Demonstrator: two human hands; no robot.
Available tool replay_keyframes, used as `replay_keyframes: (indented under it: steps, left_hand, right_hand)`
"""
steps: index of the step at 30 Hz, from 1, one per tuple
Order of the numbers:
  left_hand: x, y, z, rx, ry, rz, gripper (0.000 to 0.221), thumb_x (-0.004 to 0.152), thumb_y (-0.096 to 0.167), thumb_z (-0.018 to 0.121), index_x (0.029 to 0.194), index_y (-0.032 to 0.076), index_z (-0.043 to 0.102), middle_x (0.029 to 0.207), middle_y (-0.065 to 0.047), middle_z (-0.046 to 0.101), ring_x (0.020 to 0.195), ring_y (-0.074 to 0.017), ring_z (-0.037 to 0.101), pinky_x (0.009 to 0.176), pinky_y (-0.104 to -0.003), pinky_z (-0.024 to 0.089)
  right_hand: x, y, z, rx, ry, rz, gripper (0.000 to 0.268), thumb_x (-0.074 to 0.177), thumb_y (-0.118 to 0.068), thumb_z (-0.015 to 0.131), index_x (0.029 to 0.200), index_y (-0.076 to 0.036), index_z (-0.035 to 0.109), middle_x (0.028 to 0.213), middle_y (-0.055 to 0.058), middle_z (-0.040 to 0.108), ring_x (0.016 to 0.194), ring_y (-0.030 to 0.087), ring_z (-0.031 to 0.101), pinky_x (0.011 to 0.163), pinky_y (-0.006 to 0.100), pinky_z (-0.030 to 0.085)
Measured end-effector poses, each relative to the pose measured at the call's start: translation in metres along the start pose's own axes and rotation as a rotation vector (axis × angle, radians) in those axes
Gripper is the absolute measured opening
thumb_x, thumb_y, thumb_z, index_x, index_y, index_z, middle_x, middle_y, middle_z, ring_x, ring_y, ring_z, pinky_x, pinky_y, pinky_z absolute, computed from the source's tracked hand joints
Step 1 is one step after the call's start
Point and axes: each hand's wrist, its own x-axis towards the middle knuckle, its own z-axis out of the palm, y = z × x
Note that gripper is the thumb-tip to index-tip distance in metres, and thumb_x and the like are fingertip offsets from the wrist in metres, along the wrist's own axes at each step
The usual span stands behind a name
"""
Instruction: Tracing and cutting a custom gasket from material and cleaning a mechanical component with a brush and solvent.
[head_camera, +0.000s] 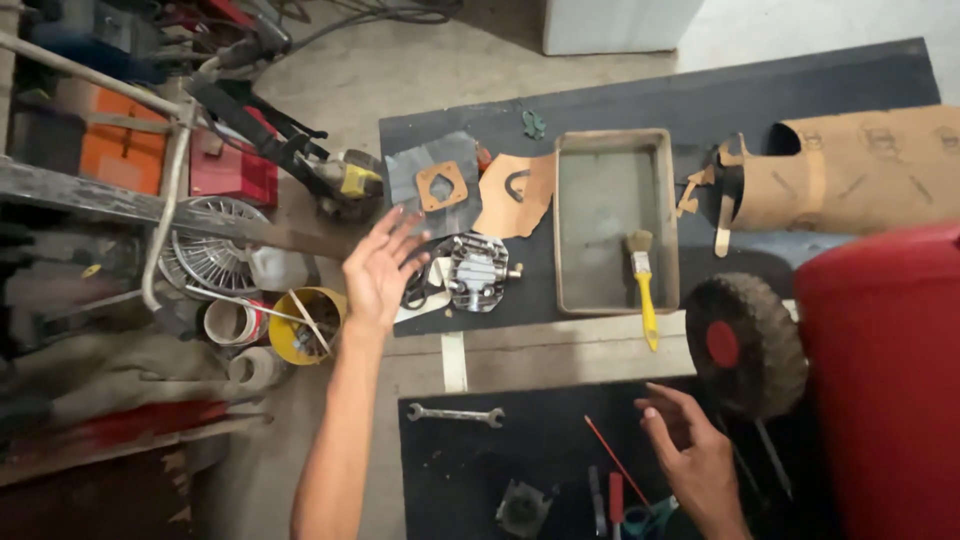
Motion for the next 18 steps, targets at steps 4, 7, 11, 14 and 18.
replay_keyframes:
  steps: [4, 7, 11, 14, 18]
  left_hand:
    - [-0.06, -0.038, -0.039, 0.213, -0.079, 0.106, 0.054, 0.093, 0.021, 0.059, 0.143, -0.001, 0.056, 0.133, -0.021, 0.069, 0.104, -0.0241, 0.072, 0.086, -0.029, 0.056]
    - [-0.123, -0.079, -0.062, 0.462, -0.145, 0.092, 0.048, 0.094, 0.019, 0.062, 0.14, 0.004, 0.061, 0.129, -0.016, 0.073, 0.106, -0.0275, 0.074, 0.093, -0.035, 0.059]
    - [-0.199, -0.116, -0.071, 0.152, -0.21, -0.11, 0.049, 0.094, 0.014, 0.059, 0.14, -0.002, 0.058, 0.124, -0.024, 0.073, 0.098, -0.0298, 0.073, 0.084, -0.039, 0.06]
    - [-0.224, -0.132, -0.082, -0.37, -0.141, -0.404, 0.071, 0.093, 0.04, 0.048, 0.151, -0.001, 0.047, 0.138, -0.03, 0.061, 0.107, -0.0368, 0.064, 0.087, -0.046, 0.052]
    - [-0.25, -0.155, -0.087, -0.071, -0.183, -0.34, 0.064, 0.095, 0.037, 0.048, 0.148, 0.0, 0.051, 0.134, -0.028, 0.067, 0.098, -0.0314, 0.071, 0.082, -0.039, 0.056]
  right_hand:
    - [-0.037, 0.027, 0.005, -0.054, 0.049, -0.021, 0.033, 0.093, -0.017, 0.067, 0.126, -0.014, 0.07, 0.112, 0.005, 0.083, 0.102, 0.011, 0.078, 0.092, 0.024, 0.056]
    - [-0.077, 0.021, 0.007, -0.055, 0.09, 0.073, 0.029, 0.095, -0.019, 0.066, 0.122, -0.014, 0.072, 0.104, 0.004, 0.085, 0.092, 0.01, 0.078, 0.085, 0.024, 0.058]
    - [-0.131, 0.072, 0.022, 0.027, 0.142, 0.165, 0.031, 0.094, -0.022, 0.068, 0.123, -0.013, 0.073, 0.101, 0.003, 0.085, 0.085, 0.01, 0.076, 0.082, 0.025, 0.057]
    - [-0.156, 0.104, 0.037, 0.285, 0.177, 0.248, 0.031, 0.096, -0.014, 0.065, 0.126, -0.006, 0.069, 0.102, 0.011, 0.083, 0.079, 0.02, 0.077, 0.066, 0.028, 0.057]
    - [-0.188, 0.101, 0.043, 0.331, 0.188, 0.374, 0.03, 0.097, -0.016, 0.063, 0.125, -0.007, 0.069, 0.103, 0.015, 0.084, 0.08, 0.021, 0.075, 0.065, 0.031, 0.056]
